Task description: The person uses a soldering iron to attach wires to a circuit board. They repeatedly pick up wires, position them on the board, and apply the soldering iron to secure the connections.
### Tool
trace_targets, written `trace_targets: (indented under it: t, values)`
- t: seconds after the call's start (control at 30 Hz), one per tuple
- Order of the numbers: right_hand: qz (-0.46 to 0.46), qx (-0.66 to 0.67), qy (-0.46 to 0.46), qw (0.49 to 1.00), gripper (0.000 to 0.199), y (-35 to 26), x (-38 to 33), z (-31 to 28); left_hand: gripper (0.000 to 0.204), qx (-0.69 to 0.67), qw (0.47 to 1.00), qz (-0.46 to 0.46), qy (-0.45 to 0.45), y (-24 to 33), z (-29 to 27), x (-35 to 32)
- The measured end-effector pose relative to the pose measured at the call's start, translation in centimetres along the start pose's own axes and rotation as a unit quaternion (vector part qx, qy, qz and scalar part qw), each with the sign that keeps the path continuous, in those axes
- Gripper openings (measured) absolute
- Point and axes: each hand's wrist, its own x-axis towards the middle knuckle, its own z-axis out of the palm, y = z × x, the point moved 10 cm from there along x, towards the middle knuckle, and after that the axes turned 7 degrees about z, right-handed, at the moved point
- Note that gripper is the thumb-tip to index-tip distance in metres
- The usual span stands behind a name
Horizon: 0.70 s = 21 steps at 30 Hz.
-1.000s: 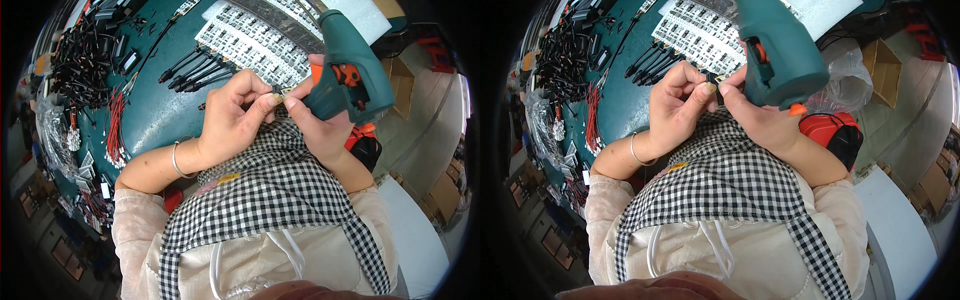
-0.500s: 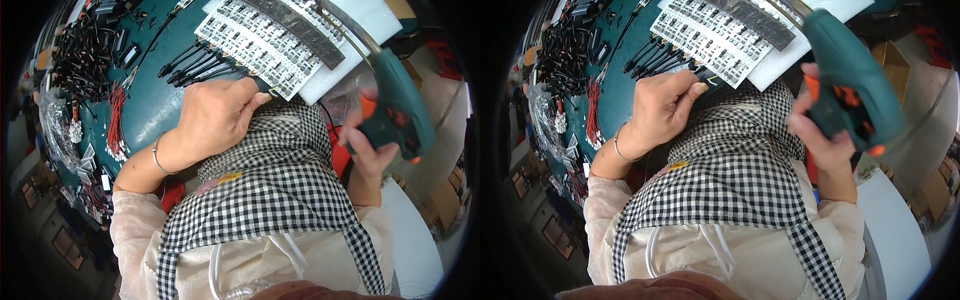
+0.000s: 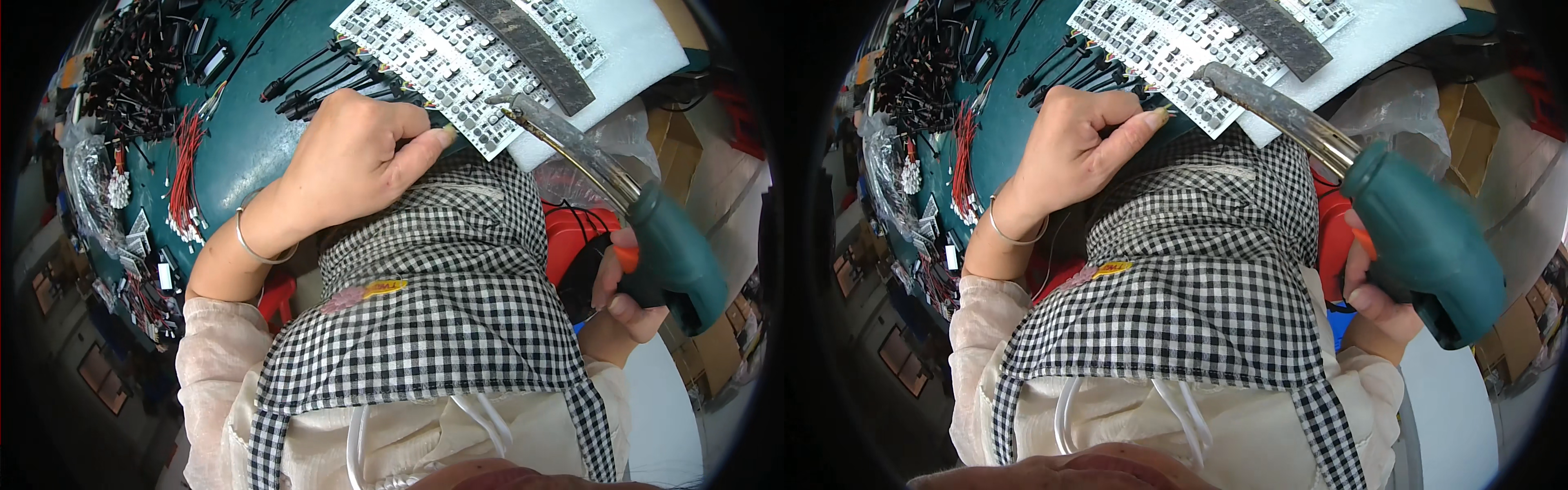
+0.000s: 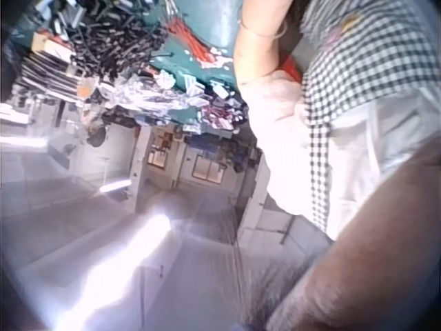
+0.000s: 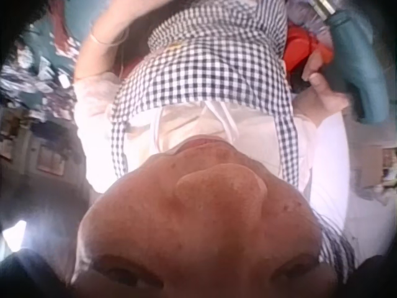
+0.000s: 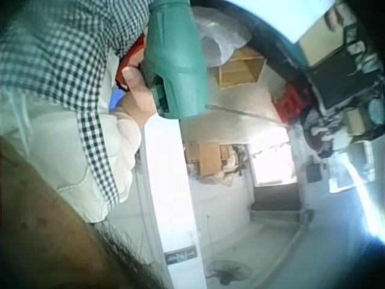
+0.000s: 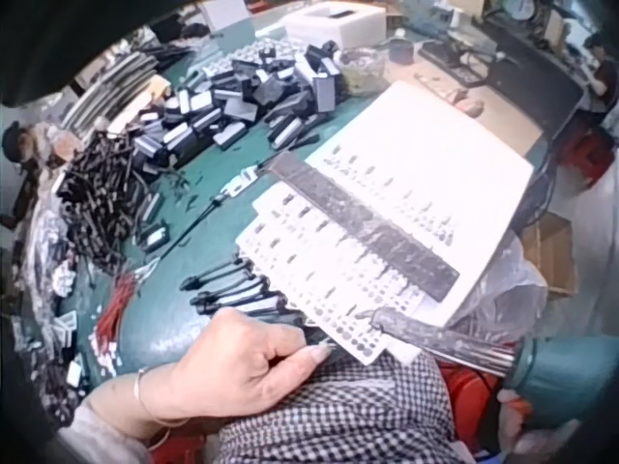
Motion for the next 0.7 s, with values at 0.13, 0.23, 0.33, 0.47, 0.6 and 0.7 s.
trace_targets:
  t: [0.13,0.23,0.33,0.47,0.6,0.7]
  values:
    - [-0.010,0.010,-0.002,1.000,0.065,0.0,0.1,0.1,0.040,-0.051,0.999,-0.002,-0.002,-0.6,0.1,0.2]
    - [-0.022,0.010,-0.020,1.000,0.064,0.2,0.0,0.0,0.043,-0.033,0.999,-0.004,-0.036,-0.9,0.1,0.4]
    - [-0.039,0.002,-0.009,0.999,0.062,0.8,-0.4,-0.6,0.042,-0.051,0.998,-0.023,-0.028,-1.4,0.4,0.1]
    - [-0.013,0.006,-0.020,1.000,0.060,0.7,0.2,0.7,0.042,-0.044,0.998,-0.035,-0.042,-1.7,0.5,0.2]
    - [0.018,0.013,-0.003,1.000,0.060,1.1,0.3,0.9,0.042,-0.049,0.998,-0.028,-0.029,-1.5,0.4,0.1]
    - [0.014,0.024,0.015,0.999,0.058,1.3,0.2,0.8,0.042,-0.038,0.999,-0.030,-0.024,-1.4,0.3,0.0]
